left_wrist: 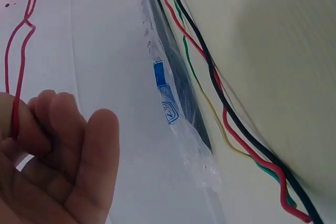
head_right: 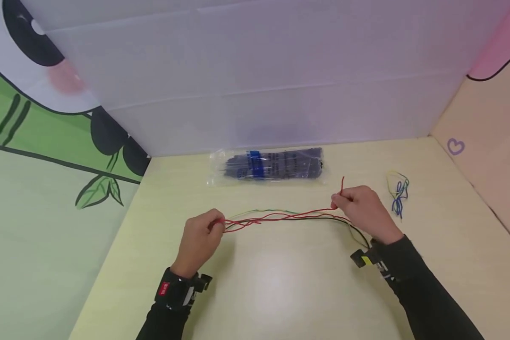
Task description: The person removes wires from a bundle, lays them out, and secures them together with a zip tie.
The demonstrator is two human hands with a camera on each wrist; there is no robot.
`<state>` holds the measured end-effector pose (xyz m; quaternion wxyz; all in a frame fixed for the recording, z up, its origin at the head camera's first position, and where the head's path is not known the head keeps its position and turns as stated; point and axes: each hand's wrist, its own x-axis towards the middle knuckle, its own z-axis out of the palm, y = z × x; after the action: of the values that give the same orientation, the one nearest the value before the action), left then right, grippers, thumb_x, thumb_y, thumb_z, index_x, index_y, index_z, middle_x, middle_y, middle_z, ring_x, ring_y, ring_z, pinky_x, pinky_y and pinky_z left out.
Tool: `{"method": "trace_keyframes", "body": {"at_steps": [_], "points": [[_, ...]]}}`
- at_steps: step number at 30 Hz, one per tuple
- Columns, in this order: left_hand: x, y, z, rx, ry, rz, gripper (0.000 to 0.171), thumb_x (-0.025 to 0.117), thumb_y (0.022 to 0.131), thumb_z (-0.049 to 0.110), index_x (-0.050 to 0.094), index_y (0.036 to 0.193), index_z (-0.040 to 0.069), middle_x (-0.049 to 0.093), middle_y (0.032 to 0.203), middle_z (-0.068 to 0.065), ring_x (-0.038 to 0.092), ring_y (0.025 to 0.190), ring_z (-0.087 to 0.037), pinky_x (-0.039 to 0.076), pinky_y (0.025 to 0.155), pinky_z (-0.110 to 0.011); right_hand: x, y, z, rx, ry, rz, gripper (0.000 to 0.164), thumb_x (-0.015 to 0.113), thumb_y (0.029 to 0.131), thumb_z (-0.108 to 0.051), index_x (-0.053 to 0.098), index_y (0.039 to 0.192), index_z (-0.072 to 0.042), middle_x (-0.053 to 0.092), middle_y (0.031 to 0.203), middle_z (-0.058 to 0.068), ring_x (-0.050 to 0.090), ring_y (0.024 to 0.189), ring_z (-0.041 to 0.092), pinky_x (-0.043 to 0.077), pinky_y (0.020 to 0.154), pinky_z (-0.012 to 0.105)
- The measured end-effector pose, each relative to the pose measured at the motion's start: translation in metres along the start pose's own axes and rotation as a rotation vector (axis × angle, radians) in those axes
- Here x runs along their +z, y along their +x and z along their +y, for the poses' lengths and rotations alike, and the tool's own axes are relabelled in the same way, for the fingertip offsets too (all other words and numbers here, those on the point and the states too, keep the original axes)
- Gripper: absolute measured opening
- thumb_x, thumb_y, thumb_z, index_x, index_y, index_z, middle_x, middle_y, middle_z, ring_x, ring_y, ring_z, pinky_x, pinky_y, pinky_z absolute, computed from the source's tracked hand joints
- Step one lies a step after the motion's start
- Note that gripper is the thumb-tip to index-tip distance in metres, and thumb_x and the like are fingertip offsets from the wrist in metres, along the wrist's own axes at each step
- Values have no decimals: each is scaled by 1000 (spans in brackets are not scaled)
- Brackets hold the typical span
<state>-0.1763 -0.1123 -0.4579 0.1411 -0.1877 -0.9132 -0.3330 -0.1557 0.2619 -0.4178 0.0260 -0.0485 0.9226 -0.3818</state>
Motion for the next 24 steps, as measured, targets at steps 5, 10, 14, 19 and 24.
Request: {"method": "trace_keyframes", "body": {"at_steps": [5, 10, 14, 19, 24], "points": [[2, -2, 6, -18, -66, -86, 26, 52, 91, 1, 66, 78, 19, 57, 64, 7, 46, 52, -7, 38, 48, -20, -1, 2, 4, 105, -3, -59, 42, 48, 103, -36, 71, 88, -5, 31, 58, -5, 34, 48, 15, 31, 50, 30], [5, -2, 15, -104, -251, -173, 37, 35, 89, -7, 58, 71, 17, 50, 57, 4, 48, 42, -8, 44, 42, -23, 12, -2, -4, 1, -178, -4, 39, 56, 100, -35, 61, 71, -8, 34, 55, -5, 30, 50, 11, 27, 51, 27], [2, -1, 18, -183, -321, -161, 40, 31, 87, -7, 58, 68, 16, 42, 53, 2, 43, 37, -13, 44, 37, -28, 22, -7, -15, -271, -382, 275, 32, 63, 95, -31, 66, 108, -2, 60, 76, 8, 52, 65, 21, 42, 54, 32], [-5, 1, 13, -228, -293, -133, 41, 34, 87, -6, 60, 68, 18, 41, 50, 2, 43, 34, -14, 42, 34, -31, 33, 1, -21, -786, -495, 565, 52, 52, 99, -36, 53, 133, 3, 54, 132, 28, 50, 121, 45, 42, 96, 55], [-10, 1, 4, -281, -258, -136, 39, 36, 89, -5, 62, 69, 17, 44, 49, 0, 45, 32, -17, 41, 34, -31, 40, 8, -16, -968, -603, 454, 43, 43, 103, -37, 63, 125, -7, 58, 138, 18, 43, 136, 42, 29, 110, 58]]}}
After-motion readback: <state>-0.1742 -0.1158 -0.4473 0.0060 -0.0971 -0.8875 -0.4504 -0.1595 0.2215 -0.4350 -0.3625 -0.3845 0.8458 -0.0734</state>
